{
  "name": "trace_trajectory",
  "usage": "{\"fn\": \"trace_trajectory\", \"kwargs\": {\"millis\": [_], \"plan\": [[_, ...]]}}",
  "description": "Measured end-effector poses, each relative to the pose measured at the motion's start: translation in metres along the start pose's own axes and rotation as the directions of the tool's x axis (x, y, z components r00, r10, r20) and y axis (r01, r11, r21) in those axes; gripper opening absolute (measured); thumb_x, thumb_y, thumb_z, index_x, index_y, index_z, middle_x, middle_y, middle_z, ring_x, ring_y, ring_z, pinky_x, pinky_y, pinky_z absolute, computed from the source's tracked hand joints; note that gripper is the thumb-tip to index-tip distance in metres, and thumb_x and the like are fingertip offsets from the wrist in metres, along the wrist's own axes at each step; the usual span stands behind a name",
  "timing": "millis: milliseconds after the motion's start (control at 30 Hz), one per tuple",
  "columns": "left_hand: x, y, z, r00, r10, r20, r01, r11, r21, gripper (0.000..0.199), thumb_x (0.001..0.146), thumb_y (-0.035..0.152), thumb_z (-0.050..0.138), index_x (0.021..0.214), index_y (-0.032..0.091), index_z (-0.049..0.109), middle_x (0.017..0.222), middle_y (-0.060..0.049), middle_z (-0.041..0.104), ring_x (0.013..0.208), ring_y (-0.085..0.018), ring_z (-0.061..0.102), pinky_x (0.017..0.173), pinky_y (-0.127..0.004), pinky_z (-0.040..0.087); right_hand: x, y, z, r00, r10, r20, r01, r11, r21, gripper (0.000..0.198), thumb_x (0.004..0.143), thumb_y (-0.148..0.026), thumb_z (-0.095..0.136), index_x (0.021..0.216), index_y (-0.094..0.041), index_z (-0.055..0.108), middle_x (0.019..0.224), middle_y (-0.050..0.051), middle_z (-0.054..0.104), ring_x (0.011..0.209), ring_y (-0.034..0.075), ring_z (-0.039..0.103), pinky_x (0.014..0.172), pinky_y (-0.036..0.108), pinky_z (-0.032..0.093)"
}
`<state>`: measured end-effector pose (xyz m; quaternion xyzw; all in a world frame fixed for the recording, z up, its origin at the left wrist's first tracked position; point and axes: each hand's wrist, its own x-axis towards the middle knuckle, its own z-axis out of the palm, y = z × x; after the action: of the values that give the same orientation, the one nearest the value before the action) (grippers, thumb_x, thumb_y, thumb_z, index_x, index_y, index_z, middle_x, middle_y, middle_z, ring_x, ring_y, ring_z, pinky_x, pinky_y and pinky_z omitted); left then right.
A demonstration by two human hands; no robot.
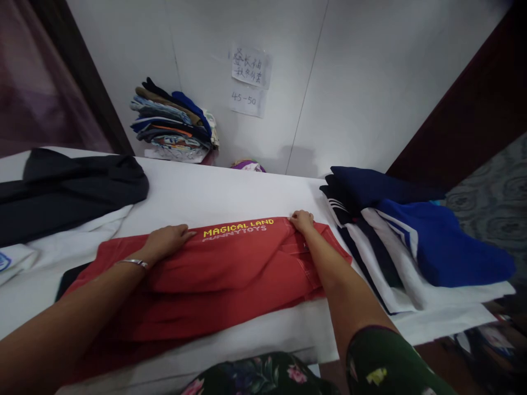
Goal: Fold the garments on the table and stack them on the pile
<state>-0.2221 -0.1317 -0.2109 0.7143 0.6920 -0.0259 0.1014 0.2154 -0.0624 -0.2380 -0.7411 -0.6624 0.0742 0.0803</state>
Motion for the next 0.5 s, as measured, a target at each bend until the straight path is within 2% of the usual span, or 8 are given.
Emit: {"fn": "trace_trajectory", "kwargs": {"millis": [167, 233, 300, 333, 400, 500], "plan": [[-0.001, -0.02, -0.006, 0.999, -0.036, -0.015, 0.034, 0.994, -0.105, 0.057, 0.084, 0.068, 0.038, 0.087, 0.019, 0.067, 0.096, -0.019, 0.072, 0.092, -0.037, 0.067, 0.08, -0.045, 0.047, -0.008, 0.001, 0.003, 0.999, 0.003, -0.053, -0.002, 1.0, 0.016, 0.036, 0.095, -0.041, 0.052, 0.12, -0.021, 0.069, 0.132, 0.013, 0.063, 0.127, 0.027, 0.052, 0.111, 0.044, 0.028], [-0.004, -0.033, -0.009, 1.0, -0.024, 0.018, 0.026, 0.994, -0.106, 0.055, 0.083, 0.067, 0.04, 0.084, 0.019, 0.066, 0.093, -0.018, 0.073, 0.09, -0.037, 0.067, 0.081, -0.045, 0.047, -0.015, -0.006, 0.003, 0.995, -0.027, -0.095, 0.03, 0.999, 0.03, 0.04, 0.097, -0.039, 0.049, 0.131, -0.023, 0.061, 0.146, 0.012, 0.052, 0.14, 0.028, 0.038, 0.116, 0.049, 0.021], [-0.009, -0.044, -0.011, 0.999, -0.017, 0.051, 0.022, 0.996, -0.09, 0.052, 0.083, 0.066, 0.042, 0.082, 0.019, 0.065, 0.093, -0.017, 0.073, 0.09, -0.036, 0.066, 0.08, -0.044, 0.048, -0.025, -0.017, 0.005, 0.983, -0.134, -0.126, 0.143, 0.987, 0.067, 0.046, 0.099, -0.042, 0.044, 0.14, -0.025, 0.053, 0.158, 0.009, 0.039, 0.149, 0.027, 0.023, 0.119, 0.05, 0.014], [-0.012, -0.046, -0.01, 0.998, -0.021, 0.053, 0.025, 0.997, -0.077, 0.052, 0.083, 0.066, 0.042, 0.082, 0.02, 0.064, 0.095, -0.017, 0.073, 0.092, -0.035, 0.066, 0.079, -0.042, 0.048, -0.031, -0.023, 0.007, 0.973, -0.206, -0.106, 0.216, 0.972, 0.092, 0.049, 0.1, -0.046, 0.041, 0.144, -0.025, 0.049, 0.161, 0.009, 0.034, 0.151, 0.027, 0.018, 0.12, 0.051, 0.012], [-0.017, -0.048, -0.009, 0.998, -0.043, 0.035, 0.045, 0.998, -0.042, 0.052, 0.084, 0.067, 0.039, 0.087, 0.021, 0.063, 0.1, -0.016, 0.072, 0.096, -0.036, 0.066, 0.077, -0.041, 0.049, -0.042, -0.034, 0.013, 0.946, -0.325, 0.009, 0.321, 0.937, 0.139, 0.057, 0.099, -0.054, 0.038, 0.148, -0.025, 0.043, 0.164, 0.008, 0.027, 0.153, 0.027, 0.014, 0.121, 0.052, 0.01], [-0.022, -0.045, -0.006, 0.997, -0.08, 0.021, 0.08, 0.997, -0.01, 0.053, 0.086, 0.067, 0.035, 0.092, 0.02, 0.06, 0.094, -0.017, 0.072, 0.093, -0.037, 0.067, 0.074, -0.043, 0.049, -0.053, -0.042, 0.022, 0.92, -0.342, 0.19, 0.317, 0.936, 0.151, 0.062, 0.098, -0.058, 0.038, 0.151, -0.026, 0.039, 0.167, 0.008, 0.018, 0.154, 0.027, 0.01, 0.121, 0.055, 0.008]]}}
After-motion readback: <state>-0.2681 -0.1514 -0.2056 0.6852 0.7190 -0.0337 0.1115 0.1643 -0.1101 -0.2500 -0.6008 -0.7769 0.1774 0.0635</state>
